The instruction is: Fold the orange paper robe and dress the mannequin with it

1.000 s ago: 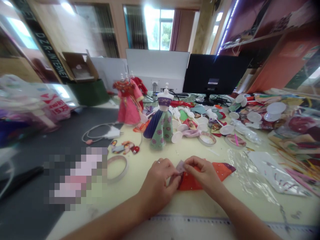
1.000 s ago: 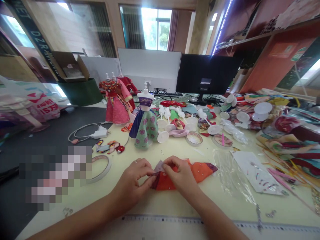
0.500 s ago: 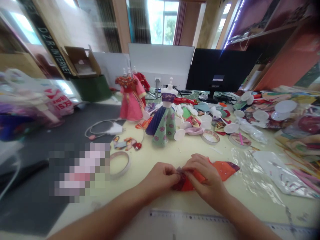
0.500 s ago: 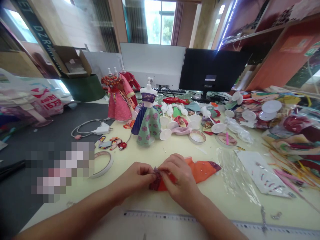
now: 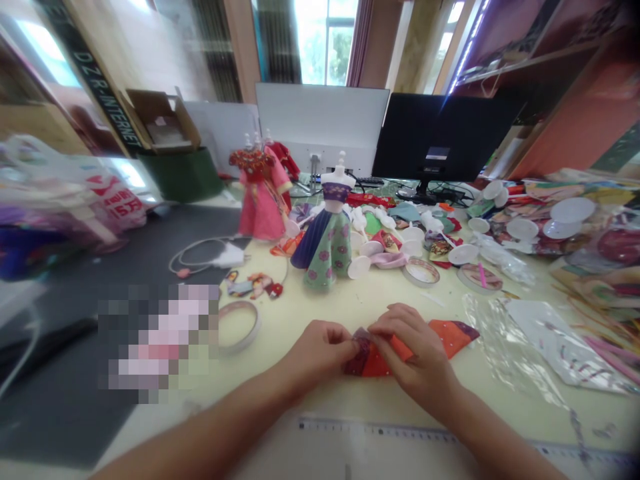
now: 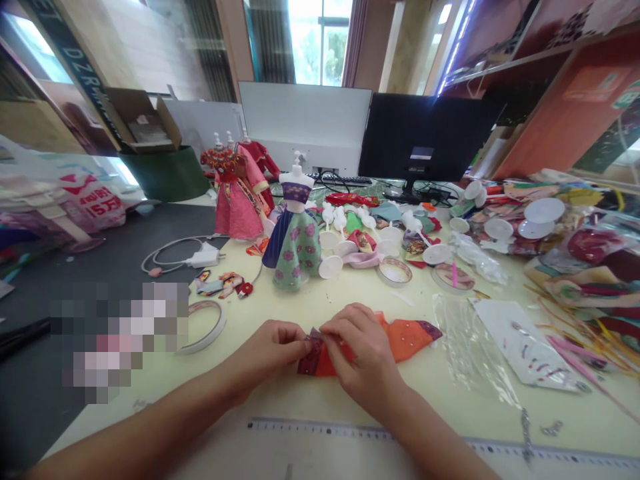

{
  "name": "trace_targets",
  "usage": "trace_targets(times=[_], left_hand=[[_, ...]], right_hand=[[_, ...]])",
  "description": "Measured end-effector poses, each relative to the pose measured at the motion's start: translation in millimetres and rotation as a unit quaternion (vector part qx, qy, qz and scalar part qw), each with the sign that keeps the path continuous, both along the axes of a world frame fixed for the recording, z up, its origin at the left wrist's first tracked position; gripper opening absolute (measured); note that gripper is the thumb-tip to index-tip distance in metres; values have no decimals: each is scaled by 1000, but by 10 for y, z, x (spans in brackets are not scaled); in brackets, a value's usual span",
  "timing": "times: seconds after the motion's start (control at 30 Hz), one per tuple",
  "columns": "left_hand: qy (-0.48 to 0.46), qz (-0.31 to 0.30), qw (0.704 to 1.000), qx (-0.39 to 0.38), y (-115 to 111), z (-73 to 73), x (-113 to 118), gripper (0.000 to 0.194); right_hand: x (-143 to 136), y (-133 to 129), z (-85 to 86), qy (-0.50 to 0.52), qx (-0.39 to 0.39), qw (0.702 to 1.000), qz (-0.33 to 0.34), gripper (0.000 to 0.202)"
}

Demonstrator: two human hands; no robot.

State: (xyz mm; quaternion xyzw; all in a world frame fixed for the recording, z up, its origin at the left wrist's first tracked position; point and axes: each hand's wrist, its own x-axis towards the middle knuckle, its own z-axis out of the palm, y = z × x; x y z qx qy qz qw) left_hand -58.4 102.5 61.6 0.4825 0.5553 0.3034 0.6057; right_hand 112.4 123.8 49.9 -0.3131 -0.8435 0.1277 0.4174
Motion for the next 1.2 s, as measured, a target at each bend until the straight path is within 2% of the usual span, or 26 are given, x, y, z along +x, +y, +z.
trace_targets(times=[0.2, 0.47, 1.2], left_hand=[[-14, -1, 1000, 4, -7, 21, 12, 17], [-29, -4, 999, 20, -4, -14, 2, 16], [-45, -20, 999, 20, 3, -32, -33, 10]], right_hand=[[-9, -13, -9, -58, 67, 996, 16, 16], [-20, -21, 4, -73, 104, 992, 15, 19], [-18, -11, 7, -85, 110, 989, 45, 23]])
